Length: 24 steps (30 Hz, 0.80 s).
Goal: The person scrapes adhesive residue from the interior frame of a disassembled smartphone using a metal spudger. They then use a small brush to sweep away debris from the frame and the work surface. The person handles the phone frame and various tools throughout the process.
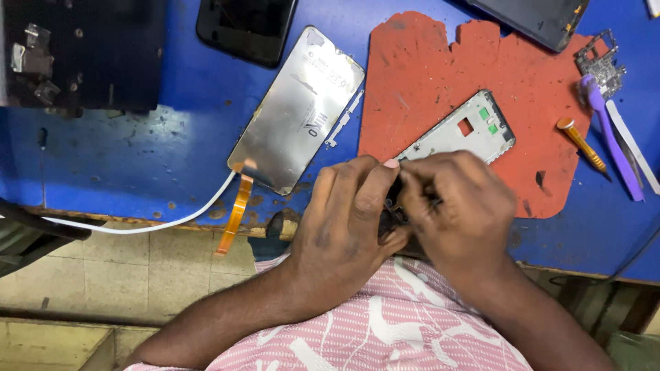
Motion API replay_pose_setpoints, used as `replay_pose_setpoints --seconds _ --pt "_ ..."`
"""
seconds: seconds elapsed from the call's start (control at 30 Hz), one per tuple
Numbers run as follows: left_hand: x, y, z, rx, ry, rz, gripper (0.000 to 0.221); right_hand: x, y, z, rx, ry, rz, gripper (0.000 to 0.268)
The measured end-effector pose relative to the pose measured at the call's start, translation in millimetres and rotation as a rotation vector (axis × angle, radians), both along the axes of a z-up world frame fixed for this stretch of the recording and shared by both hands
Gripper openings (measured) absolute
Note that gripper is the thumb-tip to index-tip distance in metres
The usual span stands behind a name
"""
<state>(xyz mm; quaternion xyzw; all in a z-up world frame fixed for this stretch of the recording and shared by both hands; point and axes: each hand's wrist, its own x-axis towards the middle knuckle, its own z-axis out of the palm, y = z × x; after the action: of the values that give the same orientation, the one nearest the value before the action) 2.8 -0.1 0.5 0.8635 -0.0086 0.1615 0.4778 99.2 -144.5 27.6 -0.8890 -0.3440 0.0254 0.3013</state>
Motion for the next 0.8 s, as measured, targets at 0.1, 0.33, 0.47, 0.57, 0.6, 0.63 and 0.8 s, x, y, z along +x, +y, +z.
replay_pose_setpoints --seconds 0.1,0.33,0.47,0.57,0.6,0.63,0.8 --pt "-1.2 0.1 -0.4 -0.018 0.010 0.001 0.087 -5.8 1.0 -0.9 0.017 -0.009 0.053 0.013" --pt "-2.2 -0.2 -2.0 0.005 0.001 0.007 0.086 -10.2 3.6 0.9 0.013 -0.029 0.056 0.014" --pt "-0.4 -1.3 -2.2 0.002 -0.012 0.011 0.087 -2.1 0.6 2.8 -0.017 -0.004 -0.023 0.010" --pt "-1.5 -0.2 -3.2 0.009 -0.015 0.005 0.085 -11.8 5.9 2.0 0.009 -0.040 0.040 0.016" --pt "-2.5 -0.4 -2.7 0.009 -0.007 0.013 0.085 -12.4 5.6 2.4 0.013 -0.030 0.057 0.017" --pt "-3.1 -1.2 -2.1 0.010 0.001 0.020 0.085 -11.6 4.9 2.6 0.017 -0.021 0.074 0.017" --pt "-3.2 -0.8 -2.9 0.013 -0.006 0.008 0.085 -4.8 5.6 0.6 0.013 0.011 -0.026 0.011"
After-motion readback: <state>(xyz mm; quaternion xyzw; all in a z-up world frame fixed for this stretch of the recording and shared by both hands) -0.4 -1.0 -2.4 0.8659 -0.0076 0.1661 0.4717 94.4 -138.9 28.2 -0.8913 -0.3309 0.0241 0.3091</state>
